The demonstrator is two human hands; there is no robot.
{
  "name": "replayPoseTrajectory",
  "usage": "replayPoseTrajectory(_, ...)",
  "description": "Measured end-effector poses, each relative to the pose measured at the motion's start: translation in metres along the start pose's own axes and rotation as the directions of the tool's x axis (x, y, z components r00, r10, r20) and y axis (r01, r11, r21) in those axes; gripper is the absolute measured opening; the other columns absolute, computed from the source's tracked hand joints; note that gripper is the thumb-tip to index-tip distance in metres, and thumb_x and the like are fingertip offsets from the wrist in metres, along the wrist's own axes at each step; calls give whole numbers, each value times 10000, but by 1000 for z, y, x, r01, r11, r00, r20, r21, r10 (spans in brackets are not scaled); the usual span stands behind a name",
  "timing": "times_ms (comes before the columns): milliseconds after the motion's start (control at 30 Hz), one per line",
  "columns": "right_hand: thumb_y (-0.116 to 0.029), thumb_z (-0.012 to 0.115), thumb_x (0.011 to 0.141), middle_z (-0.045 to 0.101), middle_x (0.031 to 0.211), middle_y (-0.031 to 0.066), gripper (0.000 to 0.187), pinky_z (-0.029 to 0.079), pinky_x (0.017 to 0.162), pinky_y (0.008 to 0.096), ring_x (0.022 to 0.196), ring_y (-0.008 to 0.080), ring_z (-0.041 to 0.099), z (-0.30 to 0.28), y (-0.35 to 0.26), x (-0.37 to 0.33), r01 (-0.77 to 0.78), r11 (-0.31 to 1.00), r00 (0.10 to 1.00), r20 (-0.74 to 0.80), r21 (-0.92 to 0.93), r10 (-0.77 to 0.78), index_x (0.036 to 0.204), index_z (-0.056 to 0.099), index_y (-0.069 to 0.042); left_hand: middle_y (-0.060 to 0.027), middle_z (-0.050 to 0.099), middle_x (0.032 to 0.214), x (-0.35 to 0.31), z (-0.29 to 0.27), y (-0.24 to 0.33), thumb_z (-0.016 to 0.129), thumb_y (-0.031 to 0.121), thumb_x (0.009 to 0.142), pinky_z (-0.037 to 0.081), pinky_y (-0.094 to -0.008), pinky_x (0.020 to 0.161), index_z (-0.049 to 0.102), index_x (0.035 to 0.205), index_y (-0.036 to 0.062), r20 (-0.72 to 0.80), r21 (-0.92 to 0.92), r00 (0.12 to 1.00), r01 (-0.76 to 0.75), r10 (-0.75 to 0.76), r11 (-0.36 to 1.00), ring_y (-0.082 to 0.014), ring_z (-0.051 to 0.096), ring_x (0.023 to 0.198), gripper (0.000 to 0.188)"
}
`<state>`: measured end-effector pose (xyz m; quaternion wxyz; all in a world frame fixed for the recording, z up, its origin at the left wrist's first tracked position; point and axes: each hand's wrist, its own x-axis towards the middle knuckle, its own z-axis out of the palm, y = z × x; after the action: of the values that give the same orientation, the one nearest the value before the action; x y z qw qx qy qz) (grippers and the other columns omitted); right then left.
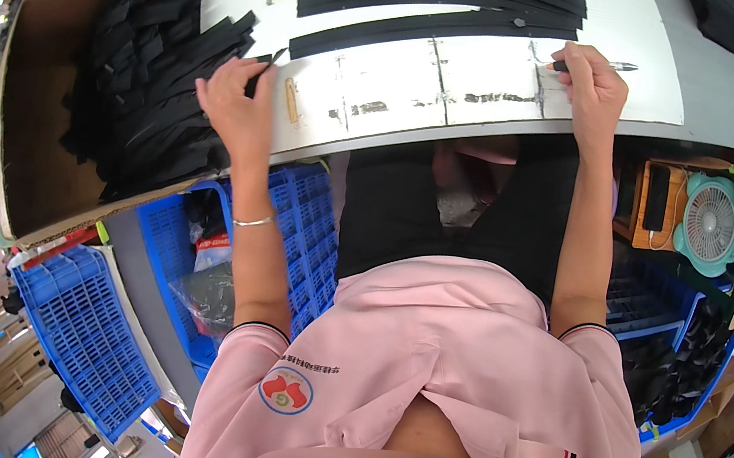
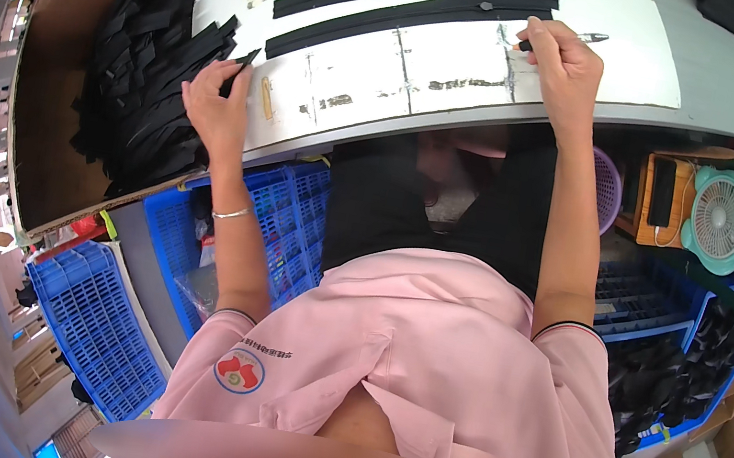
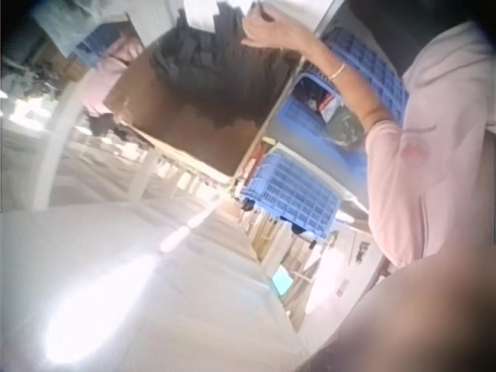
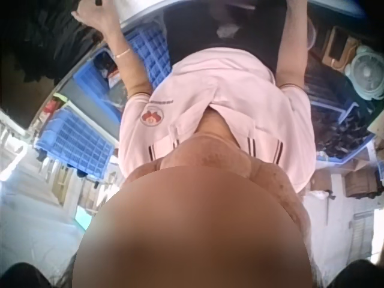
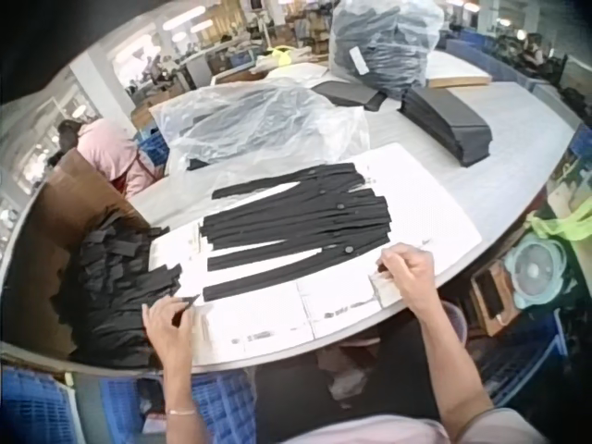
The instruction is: The person is assembling black zipper components on a white workbench.
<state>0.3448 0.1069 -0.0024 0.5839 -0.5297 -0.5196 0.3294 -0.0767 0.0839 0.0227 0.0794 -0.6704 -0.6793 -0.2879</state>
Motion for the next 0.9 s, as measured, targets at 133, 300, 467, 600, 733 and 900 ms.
replayPoseTrajectory(133,-143,674,1011,738,836,8,151,438,606,195,676,34,574,0,-6,-1,-26,999,1000,5,38,26,1029,785,-41,-60,756,1133,-19,24,85,730,166,932,311,-520,1200,779,1036,118,16,-215,993,-113,119,970,-238,692,1108,124)
replayPoseTrajectory(300,-105,643,1009,739,815,41,300,508,654,267,694,97,636,20,-23,-15,169,962,986,44,-212,-163,1303,702,-99,-173,599,1444,-44,49,166,693,220,965,239,-557,1216,651,1348,28,222,-328,919,-245,327,913,-377,484,1416,431)
replayPoseTrajectory(467,-115,750,900,759,1140,64,438,534,896,348,1030,234,704,37,-22,-56,540,683,841,280,-492,-463,1330,674,-135,-214,471,1560,-49,52,188,695,248,963,179,-565,1237,539,1464,4,293,-422,884,-223,365,879,-391,362,1503,579)
replayPoseTrajectory(600,-146,781,876,719,1278,29,493,437,1073,426,1225,235,636,26,-16,-66,554,591,829,323,-587,-456,1346,639,-100,-216,389,1618,-57,44,175,695,278,969,143,-573,1244,433,1541,3,295,-419,900,-180,321,890,-388,299,1537,687)
replayPoseTrajectory(733,-141,738,928,692,1336,6,471,363,1155,461,1320,226,574,-10,-2,-60,467,518,871,273,-717,-409,1383,620,-121,-201,354,1643,-67,31,152,686,321,982,91,-585,1246,372,1571,-6,338,-301,905,-158,260,941,-384,261,1553,743)
replayPoseTrajectory(900,-112,680,981,688,1334,14,343,361,1166,448,1305,227,576,-31,3,-52,461,517,876,277,-721,-395,1323,681,-115,-189,337,1654,-77,16,127,682,368,982,-4,-628,1231,368,1575,2,349,-202,925,-84,152,976,-372,229,1566,764)
